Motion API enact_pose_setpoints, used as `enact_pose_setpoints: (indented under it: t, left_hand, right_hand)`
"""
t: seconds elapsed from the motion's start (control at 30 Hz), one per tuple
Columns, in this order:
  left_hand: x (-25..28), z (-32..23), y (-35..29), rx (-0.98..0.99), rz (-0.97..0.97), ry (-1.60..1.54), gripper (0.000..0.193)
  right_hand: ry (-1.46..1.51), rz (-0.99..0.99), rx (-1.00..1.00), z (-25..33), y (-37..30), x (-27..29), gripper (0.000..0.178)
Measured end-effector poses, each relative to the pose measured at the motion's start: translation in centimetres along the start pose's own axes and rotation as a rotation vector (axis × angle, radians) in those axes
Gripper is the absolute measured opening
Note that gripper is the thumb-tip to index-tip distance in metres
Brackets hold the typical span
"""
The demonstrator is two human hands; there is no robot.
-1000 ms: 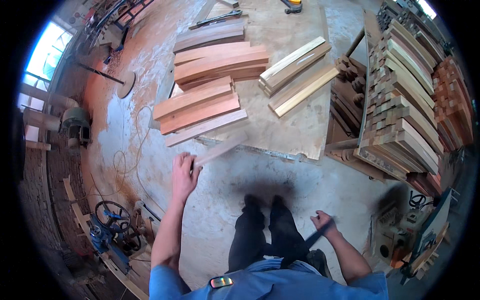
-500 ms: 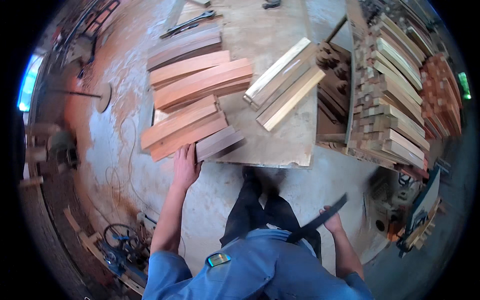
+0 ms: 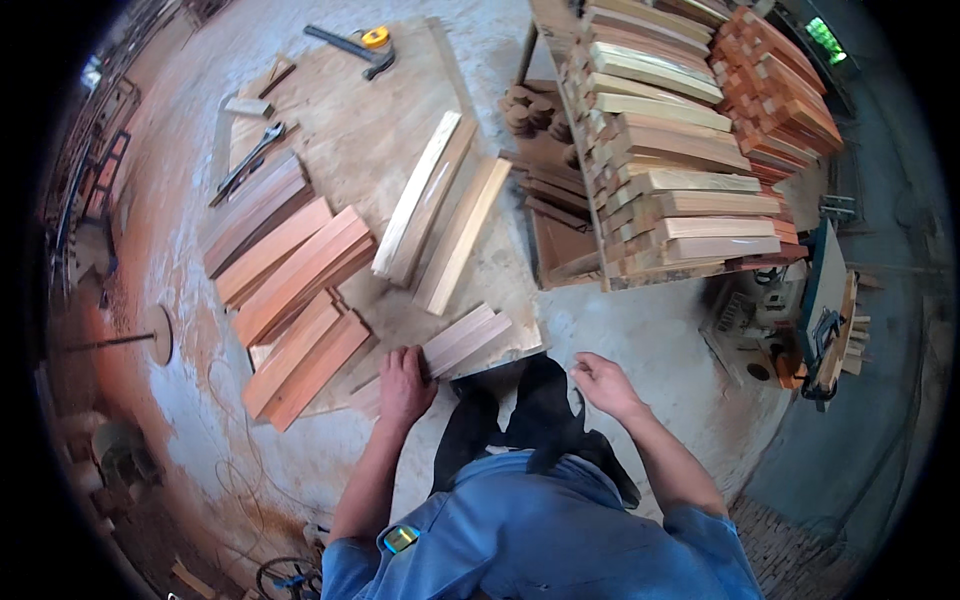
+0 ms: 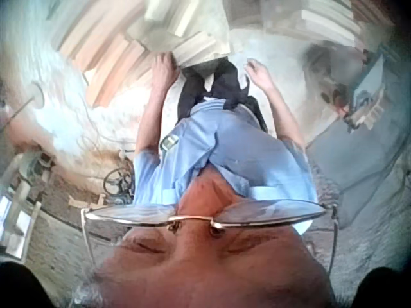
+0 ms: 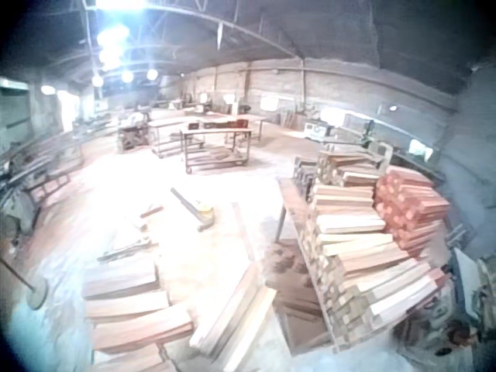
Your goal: The person repeatedly picks up individual wooden planks from a workbench and stacks them onto a growing pile. The person handles the wood by hand, moving pieces from a scattered arrangement to a neat stack.
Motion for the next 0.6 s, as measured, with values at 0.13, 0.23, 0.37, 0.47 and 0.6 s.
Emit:
enact_pose_setpoints:
  t: [0.13, 0.23, 0.37, 0.47, 0.6]
  left_hand:
    - [-2.6, -3.8, 3.4, 0.026, 0.136, -0.027, 0.054]
    - [-2.1, -5.0, 2.8, 0.032, -0.01, -0.027, 0.065]
    - [-3.3, -4.1, 2.0, -0.092, -0.03, 0.091, 0.074]
    - [-1.9, -5.4, 2.5, -0.064, 0.031, 0.094, 0.076]
    - [1.0, -10.7, 4.3, -0.061, -0.036, 0.042, 0.072]
  right_hand:
    - [0.001, 0.097, 0.11, 2.2, 2.0, 1.2, 0.039]
    - [0.0, 0.076, 0.332, 4.1, 2.6, 4.5, 0.038]
    - [-0.05, 0.008, 0.413, 6.5, 1.5, 10.7, 0.038]
    - [-0.079, -0.168, 0.435, 5.4, 1.3, 17.3, 0.037]
    - [-0.057, -0.468, 0.469, 4.2, 1.6, 26.7, 0.03]
Point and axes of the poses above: each hand's wrist, its own y-axis towards the middle knuckle, its own x-axis out of the back of the hand, z = x × y, the point moved 2 cm from there along y, towards the middle knuckle, and after that the axes turned 11 degrees about y, right-handed, at the moved point
